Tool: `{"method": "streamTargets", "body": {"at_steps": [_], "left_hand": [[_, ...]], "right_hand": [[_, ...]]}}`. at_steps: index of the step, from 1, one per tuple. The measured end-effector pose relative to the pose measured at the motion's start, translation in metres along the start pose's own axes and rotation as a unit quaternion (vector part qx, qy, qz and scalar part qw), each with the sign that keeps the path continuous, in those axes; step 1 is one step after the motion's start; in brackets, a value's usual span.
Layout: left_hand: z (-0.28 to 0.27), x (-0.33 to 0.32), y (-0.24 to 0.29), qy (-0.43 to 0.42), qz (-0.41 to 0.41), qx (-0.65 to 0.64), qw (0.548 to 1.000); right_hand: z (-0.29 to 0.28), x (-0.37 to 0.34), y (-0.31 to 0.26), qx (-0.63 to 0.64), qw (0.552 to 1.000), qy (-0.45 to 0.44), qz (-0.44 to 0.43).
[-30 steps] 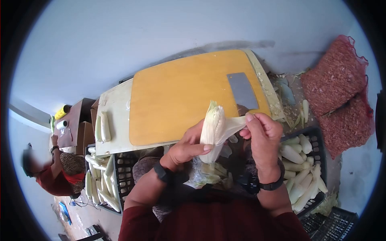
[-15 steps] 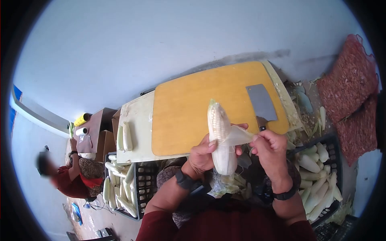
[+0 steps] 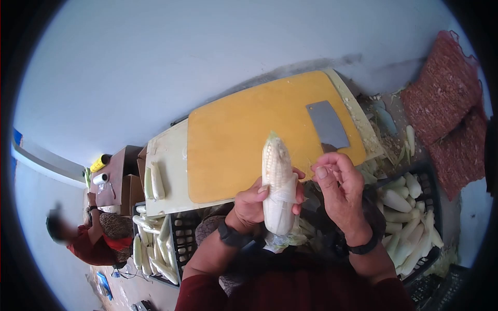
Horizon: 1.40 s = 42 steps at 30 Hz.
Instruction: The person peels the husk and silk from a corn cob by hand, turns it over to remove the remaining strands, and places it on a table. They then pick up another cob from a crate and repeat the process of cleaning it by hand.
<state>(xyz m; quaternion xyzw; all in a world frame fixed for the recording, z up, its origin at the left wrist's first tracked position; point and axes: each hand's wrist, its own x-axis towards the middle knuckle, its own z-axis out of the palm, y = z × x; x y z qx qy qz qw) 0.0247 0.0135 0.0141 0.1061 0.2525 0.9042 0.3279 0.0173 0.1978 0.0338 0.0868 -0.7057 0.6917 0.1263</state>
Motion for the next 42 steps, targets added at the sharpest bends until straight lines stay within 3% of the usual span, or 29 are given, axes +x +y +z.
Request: {"method": "streamTargets", "body": {"at_steps": [2,3,5,9,11,12,14,17,18,20,21,23,28,30,33,34,36,38,42], "left_hand": [[0.000,-0.001,-0.002,-0.012,-0.025,-0.016,0.999],[-0.001,-0.002,-0.004,-0.012,-0.031,-0.020,0.999],[-0.003,-0.004,-0.005,-0.027,-0.063,-0.015,0.998],[-0.004,-0.006,-0.006,-0.030,-0.115,-0.024,0.993],[-0.002,-0.004,-0.005,-0.049,-0.154,-0.010,0.987],[0.000,-0.003,-0.005,-0.049,-0.155,-0.012,0.987],[0.003,-0.003,-0.006,-0.045,-0.161,-0.012,0.986],[0.003,-0.002,-0.004,-0.026,-0.161,0.019,0.986],[0.002,-0.003,-0.004,-0.026,-0.161,0.018,0.986],[0.002,-0.004,-0.006,-0.024,-0.139,0.019,0.990],[0.000,-0.005,-0.007,-0.021,-0.134,0.017,0.991],[-0.006,-0.004,-0.006,-0.043,-0.135,-0.013,0.990],[-0.005,-0.004,-0.004,-0.062,-0.124,-0.054,0.989],[-0.005,-0.005,-0.003,-0.079,-0.120,-0.052,0.988],[-0.004,-0.008,-0.002,-0.082,-0.137,-0.078,0.984],[-0.003,-0.010,0.000,-0.038,-0.143,-0.031,0.989],[-0.006,-0.014,-0.001,0.003,-0.150,0.016,0.989],[-0.017,-0.020,-0.008,-0.033,-0.107,-0.143,0.983],[-0.021,-0.024,-0.009,0.033,-0.066,-0.107,0.991]], "right_hand": [[-0.004,0.001,-0.002,0.043,0.995,-0.045,-0.075],[-0.006,0.001,-0.006,0.040,0.996,-0.041,-0.070],[-0.009,0.002,-0.017,0.140,0.980,-0.142,-0.003],[-0.011,0.002,-0.015,0.117,0.977,-0.177,-0.014],[-0.011,0.003,-0.010,-0.029,0.982,-0.152,-0.110],[-0.010,0.004,-0.009,-0.030,0.982,-0.152,-0.108],[-0.009,0.005,-0.008,-0.070,0.966,-0.126,-0.214],[-0.013,0.007,-0.010,-0.086,0.953,-0.125,-0.261],[-0.015,0.005,-0.014,-0.087,0.953,-0.126,-0.260],[-0.020,0.000,-0.025,-0.008,0.982,-0.124,-0.143],[-0.022,-0.002,-0.027,-0.006,0.981,-0.129,-0.141],[-0.025,-0.002,-0.027,0.095,0.992,-0.066,-0.054],[-0.016,0.000,-0.018,0.109,0.986,-0.101,-0.075],[-0.014,0.001,-0.022,0.106,0.978,-0.178,-0.031],[-0.013,0.001,-0.024,0.014,0.975,-0.212,-0.064],[-0.010,0.002,-0.018,0.013,0.975,-0.210,-0.063],[-0.002,0.002,-0.004,-0.084,0.955,-0.145,-0.245],[-0.001,0.001,-0.005,-0.070,0.959,-0.145,-0.233],[-0.004,-0.001,-0.012,-0.017,0.961,-0.165,-0.220]]}}
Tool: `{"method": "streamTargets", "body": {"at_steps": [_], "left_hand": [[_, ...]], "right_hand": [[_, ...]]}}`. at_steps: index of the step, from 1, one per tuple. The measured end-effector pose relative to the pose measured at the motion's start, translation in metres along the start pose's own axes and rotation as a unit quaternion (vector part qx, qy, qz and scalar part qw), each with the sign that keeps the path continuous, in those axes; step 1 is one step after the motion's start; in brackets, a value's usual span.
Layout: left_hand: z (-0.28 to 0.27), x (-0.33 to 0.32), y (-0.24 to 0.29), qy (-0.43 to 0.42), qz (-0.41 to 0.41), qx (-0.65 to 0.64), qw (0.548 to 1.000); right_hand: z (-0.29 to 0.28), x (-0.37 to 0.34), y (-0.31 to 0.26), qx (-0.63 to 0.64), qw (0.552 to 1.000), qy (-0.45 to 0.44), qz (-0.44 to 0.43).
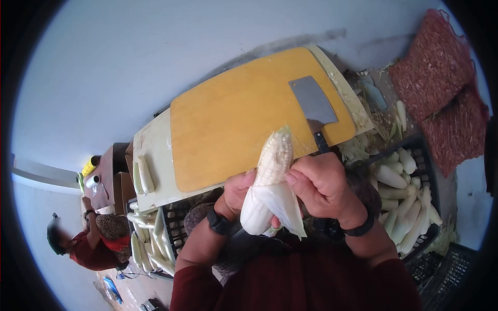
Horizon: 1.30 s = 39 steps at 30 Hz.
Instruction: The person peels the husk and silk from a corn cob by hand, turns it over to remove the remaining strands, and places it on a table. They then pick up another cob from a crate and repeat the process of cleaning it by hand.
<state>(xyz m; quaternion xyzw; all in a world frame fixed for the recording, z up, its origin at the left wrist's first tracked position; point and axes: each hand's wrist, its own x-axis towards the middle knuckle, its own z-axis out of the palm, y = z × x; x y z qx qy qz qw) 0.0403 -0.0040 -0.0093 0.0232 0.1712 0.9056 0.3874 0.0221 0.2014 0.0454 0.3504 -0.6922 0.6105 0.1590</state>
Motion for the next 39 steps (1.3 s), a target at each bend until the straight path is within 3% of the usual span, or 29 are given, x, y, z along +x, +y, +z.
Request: {"method": "streamTargets", "body": {"at_steps": [2,4,6,8,12,14,17,19,24,27,30,37,39], "left_hand": [[0.006,0.007,0.006,-0.110,-0.098,0.007,0.989],[0.003,0.007,0.005,-0.099,-0.091,0.003,0.991],[-0.001,0.006,0.003,-0.087,-0.083,0.000,0.993],[-0.002,0.005,0.002,-0.032,-0.062,0.064,0.995],[0.002,0.006,0.006,-0.052,-0.072,0.081,0.993],[-0.002,0.005,0.006,-0.078,-0.077,0.030,0.994],[0.004,0.002,0.005,-0.049,-0.056,0.057,0.996],[0.007,0.001,0.003,-0.051,-0.053,0.046,0.996],[0.013,0.007,0.006,-0.099,-0.087,0.043,0.990],[0.024,0.006,0.006,-0.049,-0.080,0.139,0.986],[0.024,0.008,0.004,-0.042,-0.081,0.148,0.985],[0.023,0.012,0.004,-0.025,-0.037,0.171,0.984],[0.024,0.012,0.004,0.002,-0.024,0.226,0.974]], "right_hand": [[-0.006,0.001,-0.007,0.039,0.999,0.009,0.031],[-0.013,0.001,-0.014,0.079,0.995,0.015,0.060],[-0.019,0.000,-0.017,0.156,0.966,0.082,0.187],[-0.020,0.000,-0.014,0.156,0.966,0.086,0.187],[-0.017,-0.001,-0.010,0.166,0.963,0.086,0.195],[-0.014,0.001,-0.010,0.172,0.962,0.077,0.198],[-0.007,0.004,-0.009,0.105,0.982,0.010,0.155],[0.000,0.001,0.001,-0.043,0.998,0.011,0.039],[-0.001,-0.002,0.003,-0.055,0.998,0.010,0.008],[-0.010,0.000,-0.008,0.031,0.998,0.022,0.049],[-0.021,-0.001,-0.015,0.149,0.967,0.088,0.189],[-0.013,0.006,-0.014,0.180,0.939,0.195,0.219],[-0.012,0.003,-0.008,0.151,0.949,0.172,0.217]]}}
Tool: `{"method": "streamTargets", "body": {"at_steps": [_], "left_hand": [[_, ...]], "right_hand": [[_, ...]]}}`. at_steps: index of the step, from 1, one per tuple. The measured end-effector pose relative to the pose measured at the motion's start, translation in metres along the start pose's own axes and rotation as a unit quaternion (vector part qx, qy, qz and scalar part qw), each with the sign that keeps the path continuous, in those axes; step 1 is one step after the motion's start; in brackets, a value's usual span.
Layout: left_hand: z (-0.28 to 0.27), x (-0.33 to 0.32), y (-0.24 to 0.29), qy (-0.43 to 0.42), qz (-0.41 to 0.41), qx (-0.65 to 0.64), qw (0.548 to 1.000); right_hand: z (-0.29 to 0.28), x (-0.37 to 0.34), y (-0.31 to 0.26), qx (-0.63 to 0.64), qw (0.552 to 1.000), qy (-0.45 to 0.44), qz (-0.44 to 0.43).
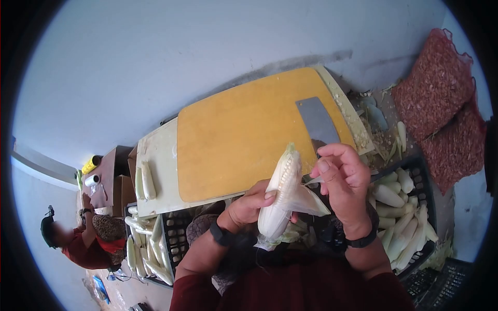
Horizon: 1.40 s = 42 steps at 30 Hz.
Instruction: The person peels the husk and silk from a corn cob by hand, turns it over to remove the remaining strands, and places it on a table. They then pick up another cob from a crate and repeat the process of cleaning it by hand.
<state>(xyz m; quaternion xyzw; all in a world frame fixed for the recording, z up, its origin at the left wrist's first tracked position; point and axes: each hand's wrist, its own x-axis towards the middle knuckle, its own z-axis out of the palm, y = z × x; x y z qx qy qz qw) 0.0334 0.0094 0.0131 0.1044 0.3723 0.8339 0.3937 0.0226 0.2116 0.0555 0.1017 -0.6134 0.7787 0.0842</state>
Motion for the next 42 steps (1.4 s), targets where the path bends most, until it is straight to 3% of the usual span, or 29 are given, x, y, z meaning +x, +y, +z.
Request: {"method": "streamTargets", "body": {"at_steps": [4,7,12,28,36,42], "left_hand": [[0.011,0.005,0.004,0.052,0.021,0.073,0.996],[0.010,0.007,0.004,0.068,0.013,0.131,0.989],[0.008,0.009,0.002,0.131,0.038,0.200,0.970],[0.015,0.011,0.003,0.200,0.080,0.305,0.928],[0.009,0.012,-0.002,0.265,0.132,0.475,0.829],[0.010,0.010,0.001,0.246,0.127,0.481,0.832]], "right_hand": [[-0.001,0.000,0.009,-0.079,0.996,-0.040,-0.019],[0.001,0.000,0.007,-0.105,0.993,-0.044,0.019],[0.002,-0.001,0.019,-0.115,0.993,-0.027,0.004],[-0.001,-0.001,0.012,-0.162,0.986,-0.031,0.018],[0.000,0.001,0.022,-0.162,0.987,0.002,0.004],[-0.002,0.001,0.023,-0.193,0.980,0.004,-0.044]]}}
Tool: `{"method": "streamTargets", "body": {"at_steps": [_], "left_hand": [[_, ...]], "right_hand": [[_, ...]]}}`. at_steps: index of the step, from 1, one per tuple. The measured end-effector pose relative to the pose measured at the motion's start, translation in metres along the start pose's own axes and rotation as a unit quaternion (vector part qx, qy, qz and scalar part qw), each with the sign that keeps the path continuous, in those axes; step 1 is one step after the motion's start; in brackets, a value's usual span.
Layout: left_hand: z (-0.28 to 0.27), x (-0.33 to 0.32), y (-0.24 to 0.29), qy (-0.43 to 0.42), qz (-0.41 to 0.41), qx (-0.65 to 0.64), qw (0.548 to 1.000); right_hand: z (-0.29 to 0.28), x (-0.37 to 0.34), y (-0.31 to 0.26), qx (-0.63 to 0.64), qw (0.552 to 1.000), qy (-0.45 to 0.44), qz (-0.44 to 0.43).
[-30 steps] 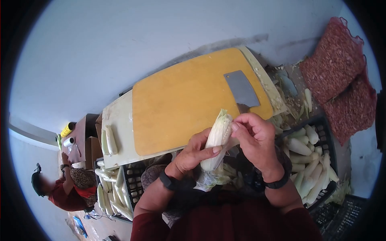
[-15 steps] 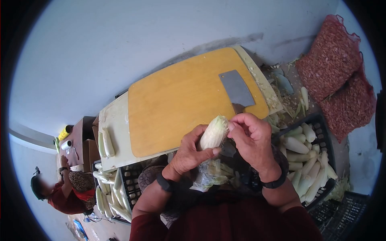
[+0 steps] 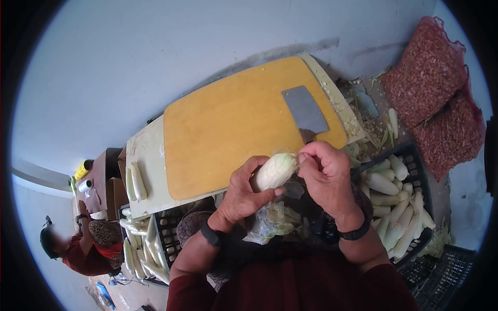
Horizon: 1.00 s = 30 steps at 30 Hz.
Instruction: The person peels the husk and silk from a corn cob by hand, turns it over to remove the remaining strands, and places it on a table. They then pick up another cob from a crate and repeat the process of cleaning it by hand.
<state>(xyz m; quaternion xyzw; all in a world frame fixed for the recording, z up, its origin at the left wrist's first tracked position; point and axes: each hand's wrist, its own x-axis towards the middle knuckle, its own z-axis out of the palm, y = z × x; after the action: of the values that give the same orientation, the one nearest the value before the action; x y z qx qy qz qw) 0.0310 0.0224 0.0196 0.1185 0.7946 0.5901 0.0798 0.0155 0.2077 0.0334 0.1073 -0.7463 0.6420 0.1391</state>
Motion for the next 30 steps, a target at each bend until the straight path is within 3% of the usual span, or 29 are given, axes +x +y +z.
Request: {"method": "streamTargets", "body": {"at_steps": [1,3,14,16,20,23,25,30], "left_hand": [[0.000,0.000,0.001,0.000,-0.002,0.001,1.000],[0.000,-0.001,0.004,-0.021,-0.040,-0.151,0.987],[-0.006,-0.002,-0.004,-0.031,-0.048,-0.297,0.953],[-0.009,-0.003,-0.003,-0.033,-0.048,-0.313,0.948],[-0.010,-0.003,-0.003,-0.040,-0.051,-0.367,0.928],[-0.009,-0.004,-0.008,-0.035,-0.053,-0.402,0.913],[-0.012,-0.005,-0.009,-0.027,-0.058,-0.418,0.906],[-0.014,-0.006,-0.012,-0.042,-0.077,-0.489,0.868]], "right_hand": [[-0.001,0.000,0.001,-0.001,1.000,-0.001,-0.005],[-0.003,-0.001,0.001,-0.010,1.000,-0.003,-0.010],[-0.005,-0.001,-0.004,-0.028,0.999,-0.025,-0.005],[0.000,-0.001,0.001,-0.055,0.997,0.007,-0.055],[0.002,-0.003,-0.002,-0.066,0.997,-0.005,-0.050],[0.003,-0.007,-0.006,-0.094,0.994,-0.049,-0.041],[0.009,-0.011,-0.002,-0.139,0.984,-0.072,-0.088],[0.014,-0.016,-0.006,-0.132,0.982,-0.105,-0.083]]}}
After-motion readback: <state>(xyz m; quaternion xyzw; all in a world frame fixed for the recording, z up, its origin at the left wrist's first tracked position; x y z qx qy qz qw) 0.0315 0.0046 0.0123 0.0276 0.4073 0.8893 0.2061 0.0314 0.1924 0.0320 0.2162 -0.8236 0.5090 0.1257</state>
